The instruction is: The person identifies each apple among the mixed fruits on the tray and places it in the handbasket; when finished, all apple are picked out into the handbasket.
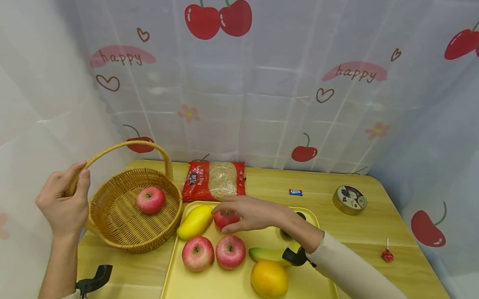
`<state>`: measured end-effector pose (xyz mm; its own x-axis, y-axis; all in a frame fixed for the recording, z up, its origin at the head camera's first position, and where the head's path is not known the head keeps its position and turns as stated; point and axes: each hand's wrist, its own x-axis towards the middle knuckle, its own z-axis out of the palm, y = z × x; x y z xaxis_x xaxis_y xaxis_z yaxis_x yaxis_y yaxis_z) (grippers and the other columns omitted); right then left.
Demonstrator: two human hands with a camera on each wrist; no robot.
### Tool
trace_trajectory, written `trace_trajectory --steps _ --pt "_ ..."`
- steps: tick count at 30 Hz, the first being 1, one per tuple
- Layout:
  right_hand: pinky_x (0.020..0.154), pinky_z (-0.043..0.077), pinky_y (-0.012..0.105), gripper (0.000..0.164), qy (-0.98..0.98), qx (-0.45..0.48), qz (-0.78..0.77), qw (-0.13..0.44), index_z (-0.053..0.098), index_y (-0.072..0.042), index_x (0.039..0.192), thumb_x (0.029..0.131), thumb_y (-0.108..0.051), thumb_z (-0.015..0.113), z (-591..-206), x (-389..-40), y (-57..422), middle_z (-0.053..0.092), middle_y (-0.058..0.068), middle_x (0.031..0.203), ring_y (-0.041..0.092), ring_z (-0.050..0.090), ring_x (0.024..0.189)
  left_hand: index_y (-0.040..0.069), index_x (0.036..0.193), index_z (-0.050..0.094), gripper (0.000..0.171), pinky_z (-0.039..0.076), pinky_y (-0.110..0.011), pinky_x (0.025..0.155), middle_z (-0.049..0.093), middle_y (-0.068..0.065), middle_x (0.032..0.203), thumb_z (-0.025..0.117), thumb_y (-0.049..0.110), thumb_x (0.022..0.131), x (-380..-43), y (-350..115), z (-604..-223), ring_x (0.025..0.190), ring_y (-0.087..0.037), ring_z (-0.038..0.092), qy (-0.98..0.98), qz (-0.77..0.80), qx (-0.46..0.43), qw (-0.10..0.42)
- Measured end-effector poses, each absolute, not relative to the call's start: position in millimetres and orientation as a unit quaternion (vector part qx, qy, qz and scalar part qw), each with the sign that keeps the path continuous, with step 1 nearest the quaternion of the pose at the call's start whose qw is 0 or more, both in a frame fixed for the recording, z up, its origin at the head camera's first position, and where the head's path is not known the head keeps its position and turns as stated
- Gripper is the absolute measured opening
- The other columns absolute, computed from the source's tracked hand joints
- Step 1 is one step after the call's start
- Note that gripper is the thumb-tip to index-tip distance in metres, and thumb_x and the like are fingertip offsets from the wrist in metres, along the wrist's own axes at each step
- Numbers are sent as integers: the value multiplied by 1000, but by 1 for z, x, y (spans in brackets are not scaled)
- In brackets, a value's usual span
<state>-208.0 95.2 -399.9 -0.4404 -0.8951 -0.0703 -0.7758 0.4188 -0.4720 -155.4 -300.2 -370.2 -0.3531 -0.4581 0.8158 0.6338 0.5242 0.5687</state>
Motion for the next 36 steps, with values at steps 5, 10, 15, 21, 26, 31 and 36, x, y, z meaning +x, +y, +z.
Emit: trace_trajectory --steps 5,10,15,21,26,31,36 --pt "87 50 30 53 824 -500 -209 162 57 -17 140 96 -44 66 -408 -214 101 61 1 125 20 61 101 -12 97 76 13 32 -9 59 62 15 79 71 -5 86 -155 -300 -370 64 0 44 -666 -484 -65 564" --pt "82 52 30 52 832 -479 -227 168 58 -15 140 96 -40 68 -414 -223 106 63 3 120 19 63 96 -11 97 76 13 32 -10 60 62 15 79 71 -4 86 -156 -300 -370 64 0 44 -666 -481 -65 566" --pt "83 51 30 53 847 -453 -223 164 58 -15 141 95 -37 70 -421 -230 110 61 5 120 21 62 100 -11 97 76 14 32 -10 60 62 16 80 72 -4 86 -156 -299 -370 64 0 44 -668 -478 -65 567" --pt "89 50 34 60 860 -439 -203 162 54 -17 146 93 -41 71 -428 -235 112 54 6 133 28 59 109 -10 98 76 14 33 -10 60 62 17 80 72 -3 87 -155 -300 -370 65 1 45 -673 -474 -61 565" --pt "93 50 36 65 862 -429 -200 180 49 -19 149 92 -40 73 -435 -237 112 49 7 139 27 58 114 -10 98 76 14 33 -10 60 62 17 80 72 -4 87 -154 -301 -370 65 1 45 -672 -473 -64 565" --pt "94 50 36 70 862 -423 -200 194 45 -20 152 91 -41 74 -439 -239 111 48 7 142 25 58 113 -11 98 76 14 31 -10 60 62 16 80 71 -4 86 -154 -301 -370 64 0 43 -672 -474 -67 566" --pt "96 49 36 73 863 -420 -197 199 43 -20 153 91 -42 74 -443 -240 109 46 6 146 21 56 113 -11 98 76 14 31 -11 60 62 16 80 72 -4 86 -154 -301 -370 64 0 42 -670 -476 -68 566"
